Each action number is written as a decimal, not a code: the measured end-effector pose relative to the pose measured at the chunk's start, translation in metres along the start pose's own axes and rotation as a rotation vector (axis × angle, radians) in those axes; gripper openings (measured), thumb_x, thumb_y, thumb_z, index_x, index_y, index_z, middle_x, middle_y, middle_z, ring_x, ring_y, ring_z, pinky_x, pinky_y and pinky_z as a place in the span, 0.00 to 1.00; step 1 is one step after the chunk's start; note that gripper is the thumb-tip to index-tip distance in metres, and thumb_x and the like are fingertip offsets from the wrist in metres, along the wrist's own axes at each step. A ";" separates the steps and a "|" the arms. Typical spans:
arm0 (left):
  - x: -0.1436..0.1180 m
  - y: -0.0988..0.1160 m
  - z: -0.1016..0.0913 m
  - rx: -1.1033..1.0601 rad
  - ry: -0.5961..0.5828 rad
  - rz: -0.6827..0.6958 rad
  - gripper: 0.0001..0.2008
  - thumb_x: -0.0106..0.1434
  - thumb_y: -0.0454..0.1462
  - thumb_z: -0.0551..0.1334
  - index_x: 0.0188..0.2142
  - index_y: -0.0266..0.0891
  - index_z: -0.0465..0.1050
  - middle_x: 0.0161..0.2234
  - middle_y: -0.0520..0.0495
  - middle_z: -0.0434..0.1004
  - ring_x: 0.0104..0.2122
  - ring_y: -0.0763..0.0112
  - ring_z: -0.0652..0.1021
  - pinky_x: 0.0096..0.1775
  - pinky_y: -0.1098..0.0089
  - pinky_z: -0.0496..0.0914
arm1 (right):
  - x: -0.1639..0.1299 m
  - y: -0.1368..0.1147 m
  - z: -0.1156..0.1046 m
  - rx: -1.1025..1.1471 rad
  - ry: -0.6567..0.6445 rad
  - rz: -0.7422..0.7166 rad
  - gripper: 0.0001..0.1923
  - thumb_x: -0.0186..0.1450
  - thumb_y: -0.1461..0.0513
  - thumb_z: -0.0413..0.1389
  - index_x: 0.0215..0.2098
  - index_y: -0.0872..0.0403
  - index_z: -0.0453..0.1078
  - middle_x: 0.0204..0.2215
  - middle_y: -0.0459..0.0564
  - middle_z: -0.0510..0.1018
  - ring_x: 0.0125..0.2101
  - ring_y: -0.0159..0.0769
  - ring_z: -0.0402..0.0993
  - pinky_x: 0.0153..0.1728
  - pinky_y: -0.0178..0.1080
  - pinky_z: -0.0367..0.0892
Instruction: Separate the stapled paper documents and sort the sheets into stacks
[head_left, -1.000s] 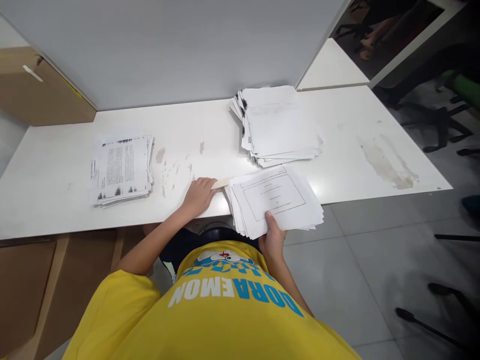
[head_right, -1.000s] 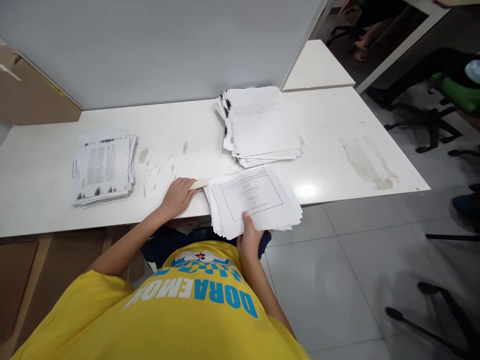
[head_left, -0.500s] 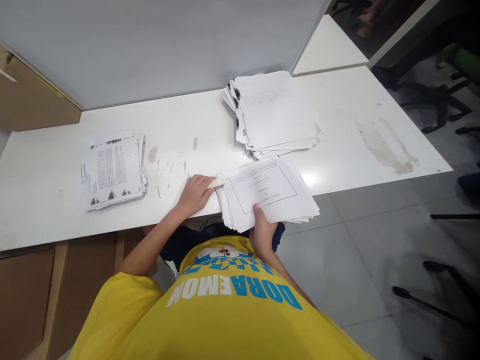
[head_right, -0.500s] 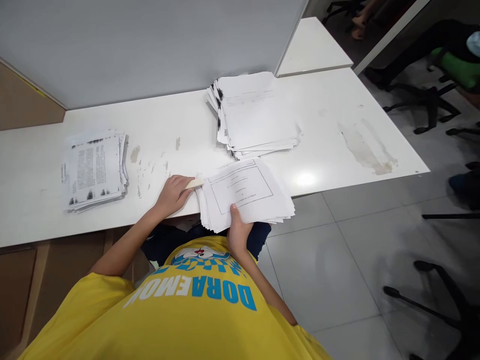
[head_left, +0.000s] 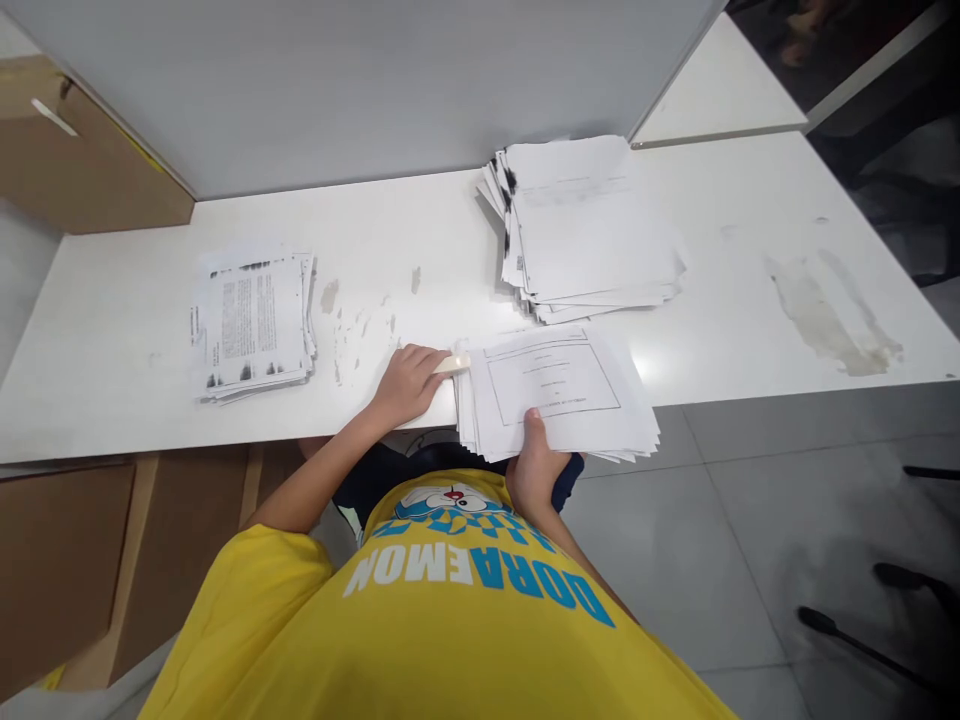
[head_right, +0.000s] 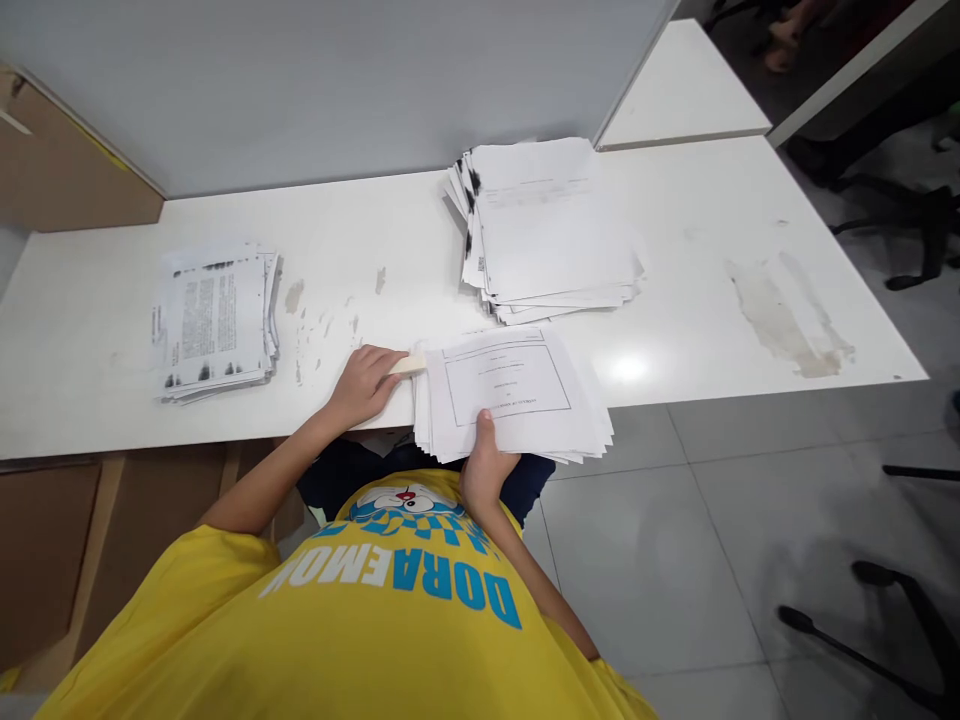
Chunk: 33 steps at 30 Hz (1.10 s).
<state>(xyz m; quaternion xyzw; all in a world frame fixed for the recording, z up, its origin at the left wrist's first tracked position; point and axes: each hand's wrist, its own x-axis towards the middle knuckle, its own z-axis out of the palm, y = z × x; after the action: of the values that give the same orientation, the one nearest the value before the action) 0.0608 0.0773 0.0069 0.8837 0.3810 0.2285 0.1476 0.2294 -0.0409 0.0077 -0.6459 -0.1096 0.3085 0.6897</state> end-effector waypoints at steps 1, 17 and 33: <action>0.000 0.001 0.000 -0.001 -0.016 0.013 0.18 0.73 0.41 0.50 0.55 0.37 0.71 0.47 0.40 0.79 0.46 0.57 0.74 0.46 0.57 0.67 | 0.000 0.000 0.001 -0.018 0.004 -0.008 0.40 0.62 0.55 0.60 0.68 0.58 0.55 0.65 0.57 0.66 0.61 0.41 0.67 0.66 0.50 0.59; -0.006 0.019 0.007 0.165 0.003 0.060 0.18 0.74 0.33 0.48 0.58 0.34 0.67 0.56 0.37 0.76 0.66 0.53 0.64 0.54 0.54 0.64 | 0.017 0.001 -0.009 -0.141 -0.094 -0.150 0.41 0.61 0.52 0.63 0.66 0.58 0.57 0.64 0.58 0.66 0.63 0.44 0.65 0.67 0.54 0.58; -0.014 0.021 0.007 0.073 0.057 0.039 0.19 0.71 0.37 0.52 0.59 0.36 0.68 0.54 0.36 0.77 0.66 0.50 0.64 0.57 0.50 0.63 | 0.054 -0.051 -0.061 -0.485 -0.153 -0.483 0.50 0.48 0.44 0.70 0.62 0.60 0.64 0.56 0.62 0.74 0.64 0.56 0.63 0.68 0.61 0.52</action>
<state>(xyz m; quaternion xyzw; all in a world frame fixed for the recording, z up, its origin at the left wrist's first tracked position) 0.0686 0.0522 0.0054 0.8889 0.3757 0.2425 0.0998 0.3199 -0.0599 0.0349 -0.7214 -0.3806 0.1491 0.5590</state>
